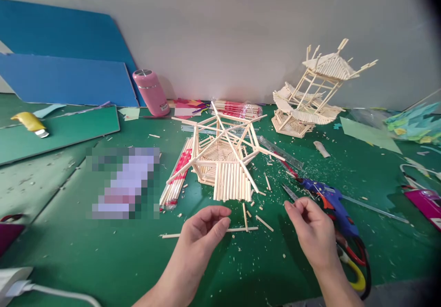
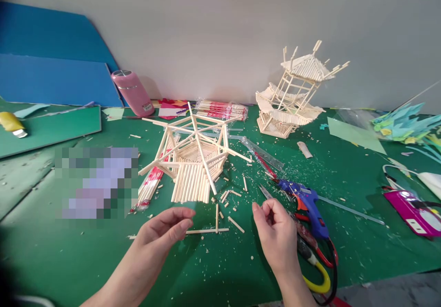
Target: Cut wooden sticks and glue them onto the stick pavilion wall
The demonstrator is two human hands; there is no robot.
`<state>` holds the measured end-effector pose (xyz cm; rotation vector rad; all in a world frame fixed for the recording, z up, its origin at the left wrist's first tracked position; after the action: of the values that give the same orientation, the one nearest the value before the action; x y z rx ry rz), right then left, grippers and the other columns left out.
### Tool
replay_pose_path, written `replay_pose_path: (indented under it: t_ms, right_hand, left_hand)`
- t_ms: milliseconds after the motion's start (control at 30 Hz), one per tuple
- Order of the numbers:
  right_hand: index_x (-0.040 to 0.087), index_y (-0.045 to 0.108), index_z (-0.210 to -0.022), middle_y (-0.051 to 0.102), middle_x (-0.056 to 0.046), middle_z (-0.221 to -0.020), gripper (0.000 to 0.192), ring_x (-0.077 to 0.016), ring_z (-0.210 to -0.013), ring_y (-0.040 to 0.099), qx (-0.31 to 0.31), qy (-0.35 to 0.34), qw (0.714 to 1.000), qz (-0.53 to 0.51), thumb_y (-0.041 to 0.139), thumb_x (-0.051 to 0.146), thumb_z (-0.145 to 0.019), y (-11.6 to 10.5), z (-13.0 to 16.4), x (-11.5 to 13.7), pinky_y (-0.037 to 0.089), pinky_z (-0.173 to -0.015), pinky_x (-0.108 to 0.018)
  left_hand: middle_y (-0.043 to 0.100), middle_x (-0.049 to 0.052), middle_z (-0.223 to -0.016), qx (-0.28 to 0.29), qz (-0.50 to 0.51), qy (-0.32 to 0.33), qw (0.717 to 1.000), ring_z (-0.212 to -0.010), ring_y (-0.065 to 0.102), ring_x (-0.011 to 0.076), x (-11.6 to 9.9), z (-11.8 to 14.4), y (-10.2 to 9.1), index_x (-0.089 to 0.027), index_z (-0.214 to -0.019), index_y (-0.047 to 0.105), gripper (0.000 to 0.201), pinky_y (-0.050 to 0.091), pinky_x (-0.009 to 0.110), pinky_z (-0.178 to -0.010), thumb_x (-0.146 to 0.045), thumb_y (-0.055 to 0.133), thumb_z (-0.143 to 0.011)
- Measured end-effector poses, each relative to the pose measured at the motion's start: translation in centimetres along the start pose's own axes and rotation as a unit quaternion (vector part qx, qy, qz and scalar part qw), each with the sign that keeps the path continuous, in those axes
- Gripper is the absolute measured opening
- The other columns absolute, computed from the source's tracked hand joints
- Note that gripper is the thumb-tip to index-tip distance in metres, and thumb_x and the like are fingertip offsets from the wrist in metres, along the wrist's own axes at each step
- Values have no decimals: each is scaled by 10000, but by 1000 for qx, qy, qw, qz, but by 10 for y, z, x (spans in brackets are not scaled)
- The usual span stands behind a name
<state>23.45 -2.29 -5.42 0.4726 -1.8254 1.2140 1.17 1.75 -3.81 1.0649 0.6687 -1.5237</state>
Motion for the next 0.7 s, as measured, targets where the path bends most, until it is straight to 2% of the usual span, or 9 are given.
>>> replay_pose_path:
  t_ms: [67, 100, 200, 300, 367, 433, 600, 700]
  right_hand:
    - [232, 344, -626, 296, 79, -551, 306, -100, -474, 307, 28, 1, 999, 28, 528, 370, -828, 1, 3, -5, 294, -431, -213]
    - [231, 362, -631, 314, 75, -555, 294, -103, -480, 329, 45, -2, 998, 40, 528, 374, -826, 3, 4, -6, 312, -443, -216]
    - [232, 383, -641, 363, 67, -556, 271, -114, -491, 386, 101, -17, 992, 72, 512, 364, -838, 11, 8, 1, 344, -474, -225]
    - [230, 440, -694, 475, 42, -606, 197, -128, -532, 469, 148, -38, 984, 97, 482, 330, -858, 20, 9, 9, 379, -507, -231]
    - [224, 496, -758, 551, 13, -678, 141, -145, -598, 528, 166, -57, 978, 111, 456, 302, -869, 24, 8, 13, 411, -552, -242]
    - [218, 526, -805, 584, -11, -733, 130, -163, -659, 559, 171, -74, 974, 127, 433, 277, -875, 26, 5, 14, 428, -599, -263]
    - [193, 542, -899, 596, -48, -815, 124, -194, -745, 573, 150, -99, 970, 164, 429, 233, -868, 26, -6, 17, 439, -659, -303]
    - [201, 553, -890, 605, -38, -809, 106, -189, -731, 576, 162, -114, 964, 178, 454, 210, -854, 31, -11, 20, 444, -644, -298]
  left_hand:
    - [564, 17, -752, 31, -140, 83, 986, -703, 494, 158, 2, -1, -2, -206, -846, 632, 119, 401, 278, -650, -294, 565, -802]
    - [562, 28, -763, 49, -209, 133, 968, -707, 501, 169, 3, 0, -1, -204, -845, 628, 117, 410, 297, -658, -270, 536, -814]
    - [581, 70, -838, 88, -390, 240, 885, -770, 521, 211, 6, 2, 6, -196, -885, 627, 188, 420, 373, -716, -191, 444, -844]
    - [591, 81, -836, 98, -514, 275, 807, -768, 518, 231, 9, 4, 14, -188, -906, 632, 242, 416, 413, -712, -150, 400, -852]
    - [589, 82, -826, 99, -558, 285, 773, -752, 513, 236, 10, 3, 18, -186, -908, 632, 250, 415, 410, -686, -145, 392, -853]
    - [583, 83, -817, 100, -583, 295, 751, -734, 504, 237, 10, 2, 22, -185, -917, 628, 261, 411, 400, -658, -140, 379, -853]
    - [565, 97, -834, 108, -610, 324, 715, -723, 487, 238, 12, -5, 30, -188, -992, 610, 297, 404, 379, -637, -135, 345, -869]
    - [563, 89, -817, 117, -629, 334, 692, -721, 489, 234, 15, -8, 36, -193, -990, 608, 274, 399, 363, -627, -131, 373, -862]
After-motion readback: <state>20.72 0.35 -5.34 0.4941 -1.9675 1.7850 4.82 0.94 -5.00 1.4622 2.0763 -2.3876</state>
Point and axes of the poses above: each hand's wrist, its own z-axis away from the middle knuckle, its own y-axis out of the palm, x = y × z, the point moved 3 cm from there along -z, towards the middle knuckle
